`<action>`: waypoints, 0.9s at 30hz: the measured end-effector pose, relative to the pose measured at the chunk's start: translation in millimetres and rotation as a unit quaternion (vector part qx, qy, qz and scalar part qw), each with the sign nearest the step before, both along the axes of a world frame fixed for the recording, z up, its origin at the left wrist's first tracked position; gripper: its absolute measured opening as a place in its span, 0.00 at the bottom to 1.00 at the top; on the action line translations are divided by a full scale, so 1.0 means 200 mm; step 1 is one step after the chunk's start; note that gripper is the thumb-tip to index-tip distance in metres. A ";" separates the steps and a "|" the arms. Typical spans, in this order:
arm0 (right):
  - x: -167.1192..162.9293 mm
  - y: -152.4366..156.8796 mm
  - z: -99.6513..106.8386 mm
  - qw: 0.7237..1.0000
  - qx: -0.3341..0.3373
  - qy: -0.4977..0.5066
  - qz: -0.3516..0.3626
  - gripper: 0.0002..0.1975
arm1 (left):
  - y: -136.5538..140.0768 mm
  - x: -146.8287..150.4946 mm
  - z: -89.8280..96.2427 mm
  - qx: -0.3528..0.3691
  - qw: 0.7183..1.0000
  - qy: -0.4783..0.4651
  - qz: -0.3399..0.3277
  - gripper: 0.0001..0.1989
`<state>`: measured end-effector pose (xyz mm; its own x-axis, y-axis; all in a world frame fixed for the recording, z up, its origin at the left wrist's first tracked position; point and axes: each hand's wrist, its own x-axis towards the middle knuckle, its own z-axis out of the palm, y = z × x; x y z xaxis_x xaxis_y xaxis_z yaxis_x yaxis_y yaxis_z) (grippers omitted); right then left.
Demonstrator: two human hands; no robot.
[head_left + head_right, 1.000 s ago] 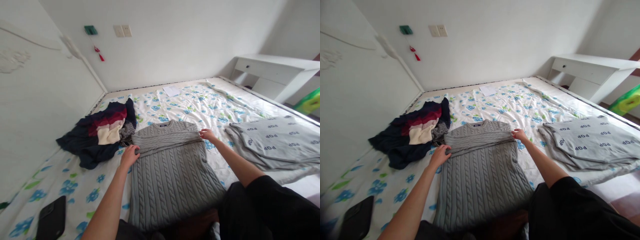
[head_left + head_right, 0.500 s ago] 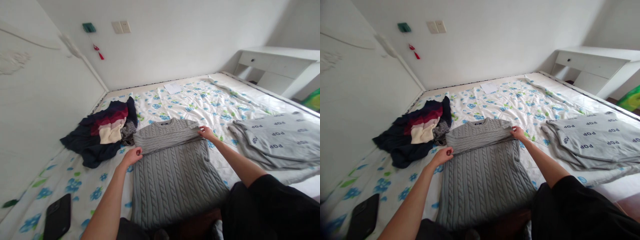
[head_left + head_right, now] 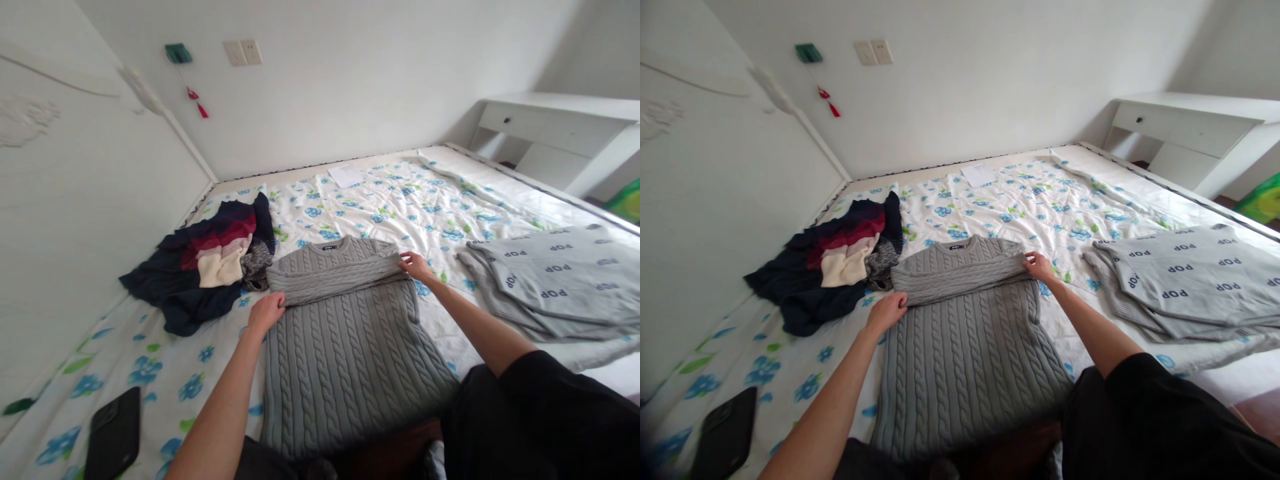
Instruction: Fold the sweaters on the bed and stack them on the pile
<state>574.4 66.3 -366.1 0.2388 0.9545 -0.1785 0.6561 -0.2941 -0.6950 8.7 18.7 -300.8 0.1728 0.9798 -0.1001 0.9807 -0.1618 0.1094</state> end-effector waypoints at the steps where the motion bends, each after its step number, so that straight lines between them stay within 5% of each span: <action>1: 0.00 -0.01 0.00 1.000 -0.012 -0.005 0.004 0.20 | 0.01 0.00 0.00 -0.025 1.000 -0.008 0.000 0.06; 5: 0.00 -0.04 -0.03 0.998 -0.022 -0.048 0.020 0.21 | 0.05 -0.04 -0.02 -0.095 0.990 -0.108 0.007 0.14; 10: -0.05 -0.05 -0.06 0.997 0.011 -0.079 0.018 0.30 | 0.16 -0.10 -0.05 0.092 0.982 -0.142 0.082 0.20; 13: -0.06 -0.05 -0.07 0.997 0.013 -0.075 0.003 0.31 | 0.25 -0.10 -0.10 0.167 0.980 -0.100 0.052 0.27; 17: -0.02 -0.02 -0.08 0.999 -0.031 -0.035 -0.016 0.29 | 0.34 -0.05 -0.22 0.106 0.993 -0.049 -0.003 0.33; 22: 0.03 0.00 -0.11 0.999 -0.046 0.002 -0.024 0.25 | 0.39 -0.09 -0.33 0.031 0.998 -0.006 0.050 0.41; 27: 0.03 0.00 -0.12 0.998 -0.031 -0.034 -0.044 0.24 | 0.41 -0.09 -0.33 0.039 0.996 0.003 0.081 0.40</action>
